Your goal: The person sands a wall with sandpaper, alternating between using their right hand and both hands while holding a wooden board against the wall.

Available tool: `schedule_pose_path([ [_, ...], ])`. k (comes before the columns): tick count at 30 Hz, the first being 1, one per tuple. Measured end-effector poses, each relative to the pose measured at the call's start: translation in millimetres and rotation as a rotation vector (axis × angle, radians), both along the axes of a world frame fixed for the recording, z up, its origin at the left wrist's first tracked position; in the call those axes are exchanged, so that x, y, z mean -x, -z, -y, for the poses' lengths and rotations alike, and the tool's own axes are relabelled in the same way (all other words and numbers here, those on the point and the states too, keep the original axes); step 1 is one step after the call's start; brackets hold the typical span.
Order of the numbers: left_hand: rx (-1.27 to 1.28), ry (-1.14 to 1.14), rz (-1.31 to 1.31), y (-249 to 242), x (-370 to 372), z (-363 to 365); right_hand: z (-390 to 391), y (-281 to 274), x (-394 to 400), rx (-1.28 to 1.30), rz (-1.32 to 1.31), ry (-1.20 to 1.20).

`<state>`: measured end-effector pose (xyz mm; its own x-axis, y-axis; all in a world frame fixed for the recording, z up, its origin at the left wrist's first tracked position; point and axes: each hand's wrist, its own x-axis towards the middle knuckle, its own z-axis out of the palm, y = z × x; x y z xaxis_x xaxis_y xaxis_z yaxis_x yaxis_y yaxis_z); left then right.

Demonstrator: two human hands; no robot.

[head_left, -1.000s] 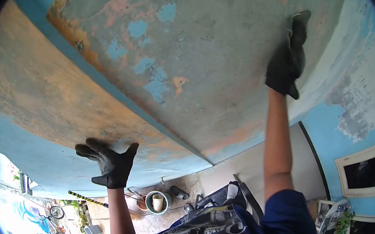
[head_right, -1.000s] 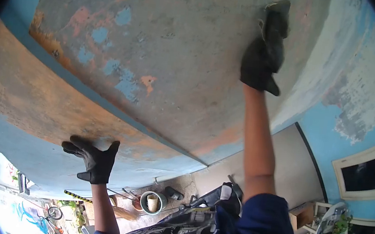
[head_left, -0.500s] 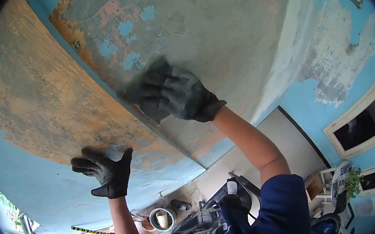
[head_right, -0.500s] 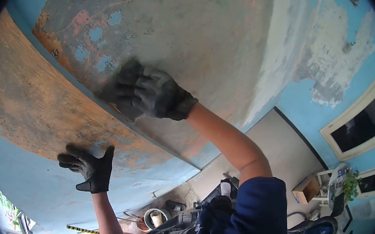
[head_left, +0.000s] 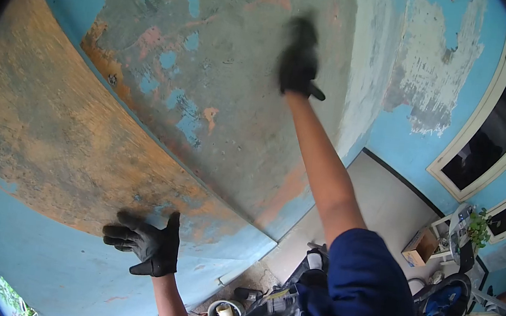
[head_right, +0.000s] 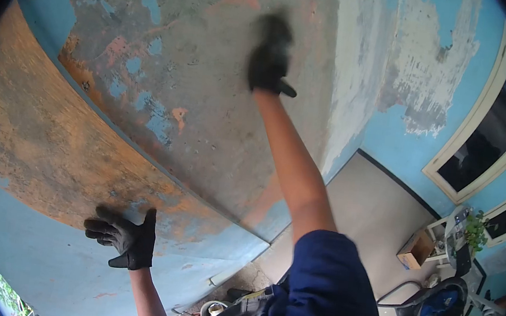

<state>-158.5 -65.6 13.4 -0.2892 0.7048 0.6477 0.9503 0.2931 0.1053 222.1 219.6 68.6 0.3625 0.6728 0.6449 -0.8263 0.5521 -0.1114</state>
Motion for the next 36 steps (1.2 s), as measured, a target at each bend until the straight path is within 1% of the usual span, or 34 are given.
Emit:
schedule_pose_path([
  [1, 0.002, 0.003, -0.017, 2.6, 2.0, 2.7, 1.3, -12.1, 1.4, -0.018, 0.013, 0.068],
  [2, -0.008, 0.012, -0.037, 2.4, 2.7, 0.3, 4.2, -14.0, 20.9, -0.106, -0.025, 0.101],
  [4, -0.019, 0.013, -0.037, 0.3, 2.4, -0.4, 57.7, -27.9, 89.4, -0.317, -0.024, 0.087],
  [5, -0.009, 0.001, -0.031, 2.0, 1.2, 1.7, 52.6, -28.6, 83.2, -0.324, -0.017, 0.086],
  [7, -0.01, 0.017, -0.035, 1.3, 3.0, 6.3, 34.6, -3.4, 56.1, -0.258, 0.174, 0.245],
  [8, 0.003, 0.001, -0.021, 0.1, 2.1, 6.5, 20.3, -0.2, 36.7, -0.238, 0.269, 0.326],
  [9, 0.01, -0.017, 0.001, -0.7, -0.1, 3.6, 9.9, -9.6, 11.4, -0.176, 0.262, 0.34],
  [10, 0.009, -0.015, 0.009, 0.5, 1.1, 1.0, 3.6, -23.5, -8.0, -0.083, 0.191, 0.317],
  [11, -0.028, 0.014, -0.025, 3.5, 5.5, 0.8, -2.2, -27.1, -14.8, -0.014, 0.151, 0.315],
  [12, -0.071, 0.044, -0.056, 5.6, 5.5, -0.3, -2.6, -22.9, -1.7, -0.012, 0.114, 0.31],
  [13, -0.073, 0.054, -0.056, 5.7, 4.1, 0.7, 6.2, -11.1, 25.5, -0.08, 0.079, 0.27],
  [14, -0.05, 0.036, -0.053, 5.0, 4.6, 2.6, 22.8, 1.8, 56.3, -0.158, 0.1, 0.209],
  [15, -0.035, 0.014, -0.044, 4.0, 3.4, 1.8, 40.3, 10.7, 80.2, -0.208, 0.181, 0.154],
  [16, -0.028, 0.008, -0.038, 3.1, 2.5, 2.5, 48.5, 19.5, 86.7, -0.201, 0.31, 0.137],
  [17, -0.028, 0.005, -0.038, 5.7, 2.9, 2.7, 43.6, 25.0, 72.8, -0.165, 0.458, 0.168],
  [18, -0.035, 0.012, -0.047, 8.2, 6.2, 2.4, 30.6, 23.1, 46.5, -0.142, 0.51, 0.236],
  [19, -0.046, 0.02, -0.052, 8.2, 7.9, 0.2, 13.9, 16.1, 17.6, -0.123, 0.467, 0.295],
  [21, -0.035, -0.004, -0.052, 4.2, 3.4, -4.9, -12.6, -11.1, -42.8, -0.04, 0.222, 0.307],
  [22, -0.004, -0.025, -0.06, 4.8, 1.8, 0.3, -22.4, -17.4, -59.7, 0.025, 0.15, 0.32],
  [23, 0.006, -0.038, -0.063, 5.4, -0.5, 4.9, -26.4, -12.0, -55.2, 0.039, 0.1, 0.316],
  [24, 0.015, -0.051, -0.033, 3.2, -2.0, 5.0, -19.6, 0.7, -35.3, -0.02, 0.06, 0.27],
  [25, 0.018, -0.055, 0.0, 0.7, -5.5, 0.5, -4.7, 13.8, -4.7, -0.138, 0.034, 0.184],
  [26, 0.044, -0.069, -0.016, 1.6, -5.8, 1.0, 19.2, 25.3, 35.7, -0.282, 0.069, 0.073],
  [27, 0.053, -0.068, -0.014, 0.9, -13.5, -0.8, 46.9, 37.6, 71.1, -0.395, 0.159, -0.033],
  [28, 0.077, -0.112, 0.031, 0.1, -19.8, 0.1, 47.9, 54.3, 64.7, -0.378, 0.154, -0.035],
  [29, 0.097, -0.157, 0.071, -3.4, -26.2, 0.5, 45.0, 78.8, 55.0, -0.198, 0.45, 0.062],
  [30, 0.152, -0.193, 0.108, -14.8, -40.6, 2.1, 45.7, 93.4, 42.7, -0.107, 0.627, 0.141],
  [31, 0.148, -0.185, 0.088, -14.2, -48.5, -1.2, 38.9, 97.6, 14.1, -0.04, 0.635, 0.237],
  [32, 0.129, -0.177, 0.151, -11.6, -54.4, -5.3, 25.2, 98.9, -19.5, 0.023, 0.518, 0.263],
  [33, 0.119, -0.176, 0.215, -9.0, -56.8, -8.7, 6.4, 100.6, -57.9, 0.086, 0.334, 0.24],
  [34, 0.138, -0.264, 0.119, -4.3, -59.8, -14.4, -13.7, 104.4, -91.6, 0.156, 0.187, 0.243],
  [35, 0.15, -0.278, 0.114, 3.6, -59.1, -16.1, -30.5, 113.3, -109.5, 0.241, 0.102, 0.287],
  [36, 0.067, -0.265, 0.099, 9.7, -57.0, -19.5, -38.0, 125.7, -103.7, 0.267, 0.033, 0.293],
])
